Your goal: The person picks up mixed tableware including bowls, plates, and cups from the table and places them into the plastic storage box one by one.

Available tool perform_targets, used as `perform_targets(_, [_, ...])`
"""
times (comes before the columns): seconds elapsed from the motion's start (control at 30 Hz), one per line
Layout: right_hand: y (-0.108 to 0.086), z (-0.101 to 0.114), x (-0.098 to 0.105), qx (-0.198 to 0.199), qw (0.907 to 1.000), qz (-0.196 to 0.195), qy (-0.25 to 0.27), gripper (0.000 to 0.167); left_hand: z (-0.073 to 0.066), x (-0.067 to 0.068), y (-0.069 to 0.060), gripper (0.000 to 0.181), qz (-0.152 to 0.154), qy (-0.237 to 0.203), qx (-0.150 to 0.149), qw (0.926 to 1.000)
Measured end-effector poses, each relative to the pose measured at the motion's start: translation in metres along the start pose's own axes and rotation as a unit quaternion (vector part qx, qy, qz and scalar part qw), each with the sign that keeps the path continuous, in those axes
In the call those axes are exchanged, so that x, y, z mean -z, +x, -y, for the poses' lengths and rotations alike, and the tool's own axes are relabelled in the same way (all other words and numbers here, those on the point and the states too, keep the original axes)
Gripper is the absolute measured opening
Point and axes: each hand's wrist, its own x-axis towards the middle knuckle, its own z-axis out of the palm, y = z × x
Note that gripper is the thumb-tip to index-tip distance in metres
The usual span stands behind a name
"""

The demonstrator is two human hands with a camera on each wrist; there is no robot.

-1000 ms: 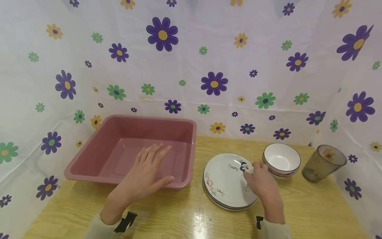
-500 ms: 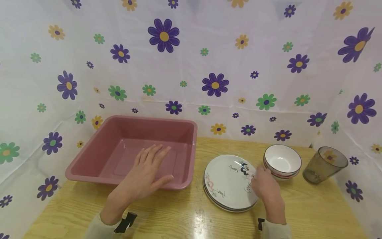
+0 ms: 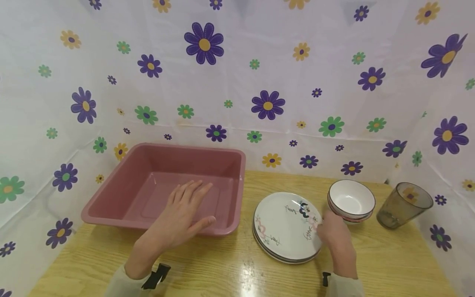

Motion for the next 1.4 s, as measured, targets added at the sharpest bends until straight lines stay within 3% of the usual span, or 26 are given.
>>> perform_targets(0.6, [0.002,-0.0054,0.0006,-0.002,0.9998,0.0,0.019,0.032,0.002,-0.0003,0.0016,0.068,-0.032,-0.003,0.022,0.9992])
perform_targets(0.83, [-0.0006,-0.0093,-0.0015,-0.018,0.9965,0.015,0.081,0.033,0.0038,-0.0003,0.0008,0.067,-0.037,-0.006,0.015,0.9992])
perform_targets(1.13, [-0.0012,-0.0069,-0.0014,-0.022,0.9907,0.014,0.134,0.029,0.0078,0.004,0.0005,0.066,-0.031,-0.017,0.033,0.9988])
perform_targets(1.4, [-0.0004,-0.0073,-0.0017,-0.026,0.9883,0.026,0.148,0.028,0.0085,0.0031,0.0008,0.066,-0.038,-0.014,0.028,0.9988])
